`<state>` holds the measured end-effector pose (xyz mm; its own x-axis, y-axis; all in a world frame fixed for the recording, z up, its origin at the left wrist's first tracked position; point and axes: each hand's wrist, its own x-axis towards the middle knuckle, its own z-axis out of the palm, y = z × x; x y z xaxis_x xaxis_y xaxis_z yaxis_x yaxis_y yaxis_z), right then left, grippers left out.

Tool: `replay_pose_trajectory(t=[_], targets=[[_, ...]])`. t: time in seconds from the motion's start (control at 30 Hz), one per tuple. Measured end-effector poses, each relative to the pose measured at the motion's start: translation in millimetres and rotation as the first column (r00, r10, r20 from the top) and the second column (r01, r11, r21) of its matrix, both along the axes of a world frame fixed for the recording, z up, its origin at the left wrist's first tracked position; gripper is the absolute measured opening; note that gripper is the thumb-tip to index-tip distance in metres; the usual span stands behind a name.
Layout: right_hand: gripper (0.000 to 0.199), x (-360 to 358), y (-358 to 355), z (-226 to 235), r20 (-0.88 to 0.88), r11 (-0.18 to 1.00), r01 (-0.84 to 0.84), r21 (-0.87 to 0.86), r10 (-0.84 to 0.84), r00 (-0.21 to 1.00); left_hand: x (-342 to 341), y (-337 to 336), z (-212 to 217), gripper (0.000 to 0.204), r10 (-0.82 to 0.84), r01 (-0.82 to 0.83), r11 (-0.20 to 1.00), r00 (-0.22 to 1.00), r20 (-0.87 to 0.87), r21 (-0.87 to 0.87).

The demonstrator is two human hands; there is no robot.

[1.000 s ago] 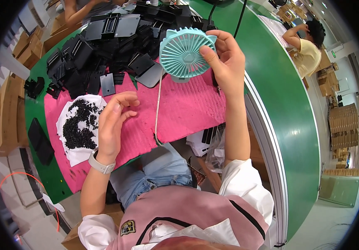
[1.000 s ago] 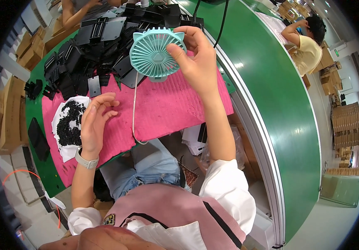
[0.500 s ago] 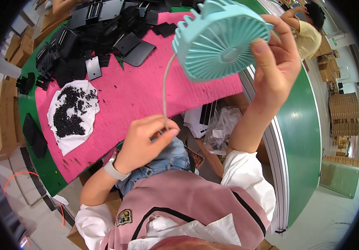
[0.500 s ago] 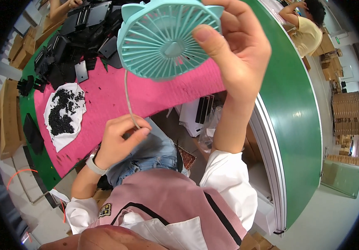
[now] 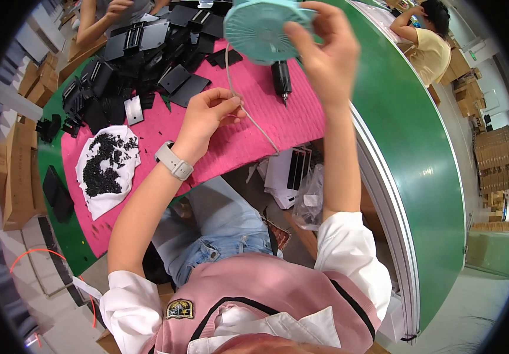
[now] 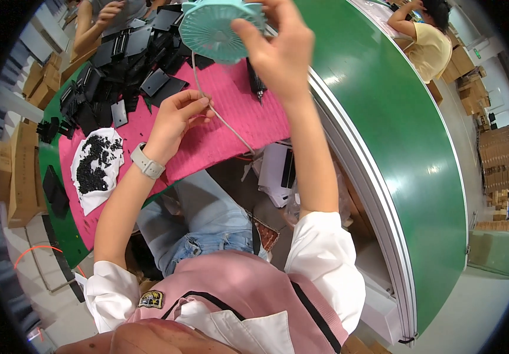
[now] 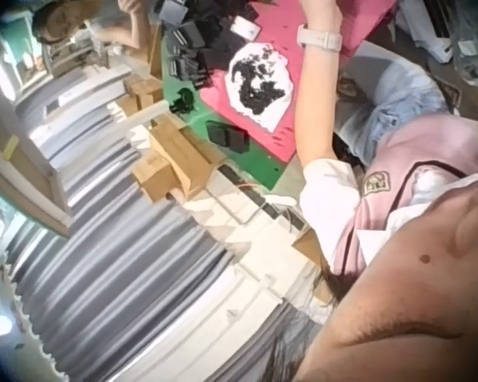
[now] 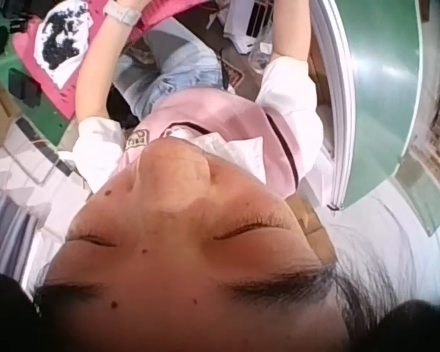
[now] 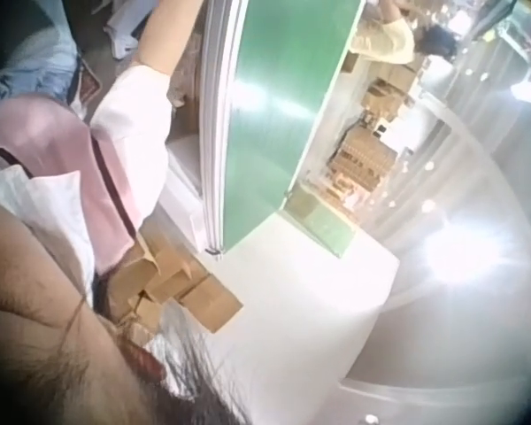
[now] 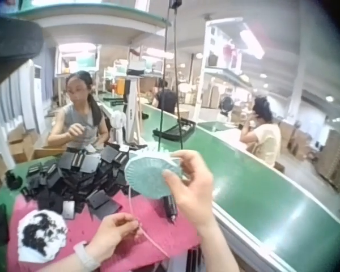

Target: Assembling small plastic parts by attaching clips and driving screws using an electric screwdriver.

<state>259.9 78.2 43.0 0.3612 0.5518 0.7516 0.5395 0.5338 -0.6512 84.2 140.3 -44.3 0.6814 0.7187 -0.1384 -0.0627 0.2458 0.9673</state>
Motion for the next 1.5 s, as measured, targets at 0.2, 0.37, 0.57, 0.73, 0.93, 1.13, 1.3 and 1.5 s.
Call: replay_pose_trajectory(t=[0.2,0.37,0.57,0.73,0.93,1.13,1.3,1.5], targets=[[0.031,36.5,77.2,-60.1,0.054,0.997,0.079,0.017,-0.08,0.995,28.6,4.7,-11.5,0.014,0.005,-0.005,1.0,1.0,0.008,-0.029],[0.031,44.5,85.3,-72.4,0.098,0.98,0.198,-0.005,-0.196,0.976,46.7,17.7,-17.4,0.015,0.062,-0.062,0.997,0.998,-0.009,-0.046],[0.033,56.7,79.0,-75.3,0.258,0.972,0.201,-0.123,-0.165,0.952,54.5,22.7,-22.2,0.015,0.035,-0.025,0.997,0.986,-0.162,0.068],[0.035,59.5,69.5,-76.3,0.36,0.961,0.254,-0.108,-0.2,0.911,45.6,21.9,-21.4,0.015,0.018,-0.013,0.999,0.992,-0.122,0.037],[0.035,52.0,67.9,-66.1,0.344,0.946,0.261,-0.192,-0.184,0.921,45.3,12.5,-27.4,0.019,0.073,-0.064,0.991,0.994,-0.075,0.117],[0.034,51.6,73.0,-68.9,0.423,0.919,0.358,-0.167,-0.261,0.867,45.1,8.6,-31.3,0.021,0.075,-0.066,0.983,0.996,-0.05,0.17],[0.035,58.9,74.9,-75.4,0.417,0.931,0.327,-0.163,-0.235,0.878,48.7,18.1,-34.0,0.023,0.078,-0.081,0.988,0.997,0.027,0.135],[0.038,55.8,76.6,-78.7,0.42,0.957,0.282,-0.075,-0.226,0.879,69.5,106.1,1.9,0.064,0.226,-0.315,0.313,0.941,0.252,0.896]])
